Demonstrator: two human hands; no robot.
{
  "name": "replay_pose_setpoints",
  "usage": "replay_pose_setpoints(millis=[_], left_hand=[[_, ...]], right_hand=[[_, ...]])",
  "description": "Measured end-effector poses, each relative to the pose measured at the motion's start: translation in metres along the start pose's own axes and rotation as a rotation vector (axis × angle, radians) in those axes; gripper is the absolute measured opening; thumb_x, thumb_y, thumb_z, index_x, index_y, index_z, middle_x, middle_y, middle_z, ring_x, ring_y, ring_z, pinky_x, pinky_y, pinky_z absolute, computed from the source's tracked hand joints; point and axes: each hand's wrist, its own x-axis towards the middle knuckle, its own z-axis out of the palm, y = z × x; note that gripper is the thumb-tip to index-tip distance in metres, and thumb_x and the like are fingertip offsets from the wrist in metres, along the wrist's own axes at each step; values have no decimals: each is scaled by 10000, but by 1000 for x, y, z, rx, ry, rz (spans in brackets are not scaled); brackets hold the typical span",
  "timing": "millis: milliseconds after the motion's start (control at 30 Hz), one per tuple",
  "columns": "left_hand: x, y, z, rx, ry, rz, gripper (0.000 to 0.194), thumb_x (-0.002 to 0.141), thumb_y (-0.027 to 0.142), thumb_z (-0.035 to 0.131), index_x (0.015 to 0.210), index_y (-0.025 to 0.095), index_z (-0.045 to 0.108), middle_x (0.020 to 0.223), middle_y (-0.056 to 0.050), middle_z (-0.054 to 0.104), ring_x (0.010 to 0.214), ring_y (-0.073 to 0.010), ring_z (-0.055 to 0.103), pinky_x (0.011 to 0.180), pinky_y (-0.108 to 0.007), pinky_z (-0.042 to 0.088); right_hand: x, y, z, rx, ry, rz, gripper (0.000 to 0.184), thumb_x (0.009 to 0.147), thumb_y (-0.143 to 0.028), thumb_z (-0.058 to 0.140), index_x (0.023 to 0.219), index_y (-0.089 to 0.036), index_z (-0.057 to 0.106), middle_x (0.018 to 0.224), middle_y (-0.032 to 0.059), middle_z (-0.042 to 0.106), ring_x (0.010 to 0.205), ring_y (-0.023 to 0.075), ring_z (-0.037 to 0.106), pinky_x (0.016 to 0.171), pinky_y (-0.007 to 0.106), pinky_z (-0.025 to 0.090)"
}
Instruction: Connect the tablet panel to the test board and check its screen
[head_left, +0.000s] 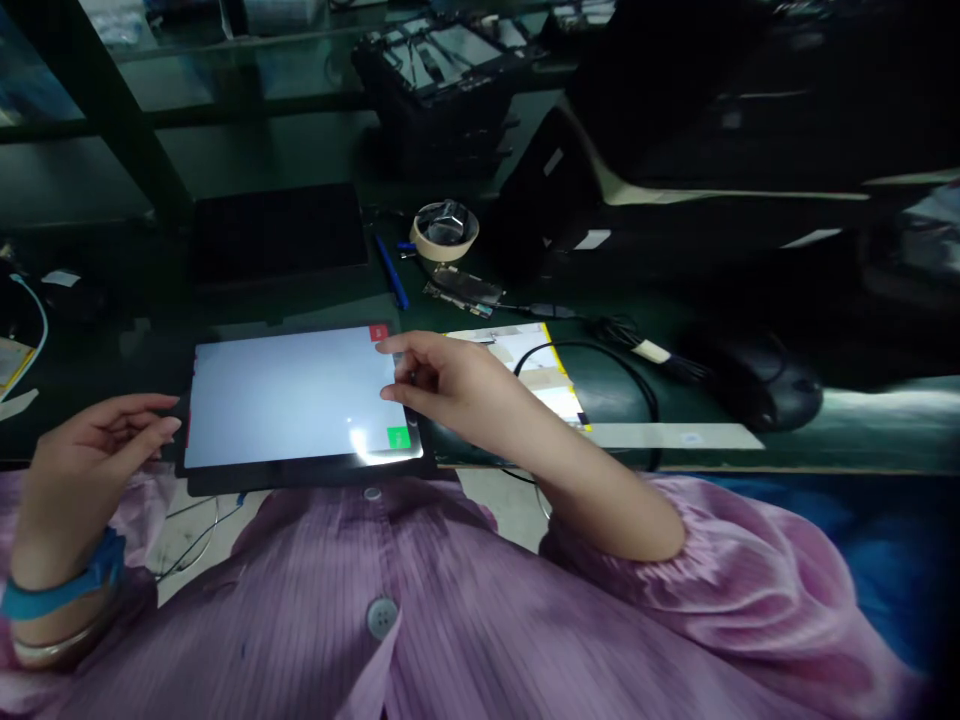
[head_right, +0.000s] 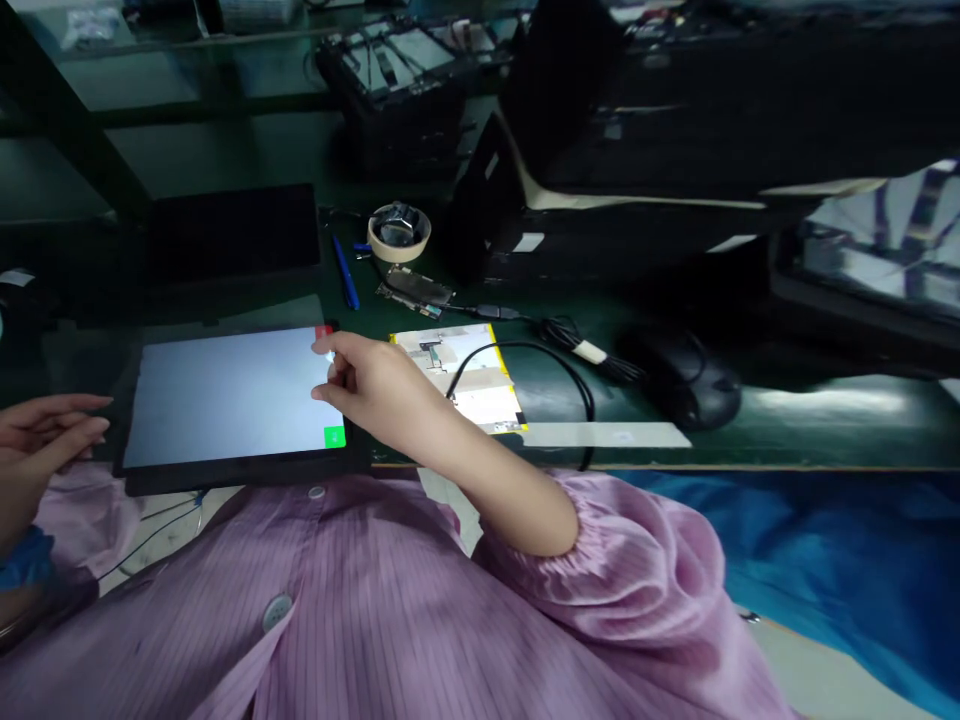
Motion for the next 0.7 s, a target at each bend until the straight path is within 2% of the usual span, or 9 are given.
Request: replay_pose_setpoints(millis=[167,333,700], left_hand=[[5,-4,7,65,3,85,248,721,315,774,957,250,744,860,32,725,770,-114,642,711,-203,503],[8,-3,10,90,10,123,240,734,324,761,963,254,741,858,19,725,770,-148,653,724,-258,529],[14,-7,14,146,-24,177,280,759,371,744,1005,238,733,863,15,712,760,-145,633,693,-246,497]], right_hand=[[0,-2,3,-199,21,-25,353,789,-82,701,1127,-147,624,728,-18,626,614,147,575,592,262,407],[-2,0,2,-263,26,-30,417,797,-92,703,1191,-174,593,769,-11,663,595,152,578,565,263,404],[-3,3,4,-318,30,-17,467,800,-73,694,1236,-181,566,783,-7,672,627,166,610,579,263,409]])
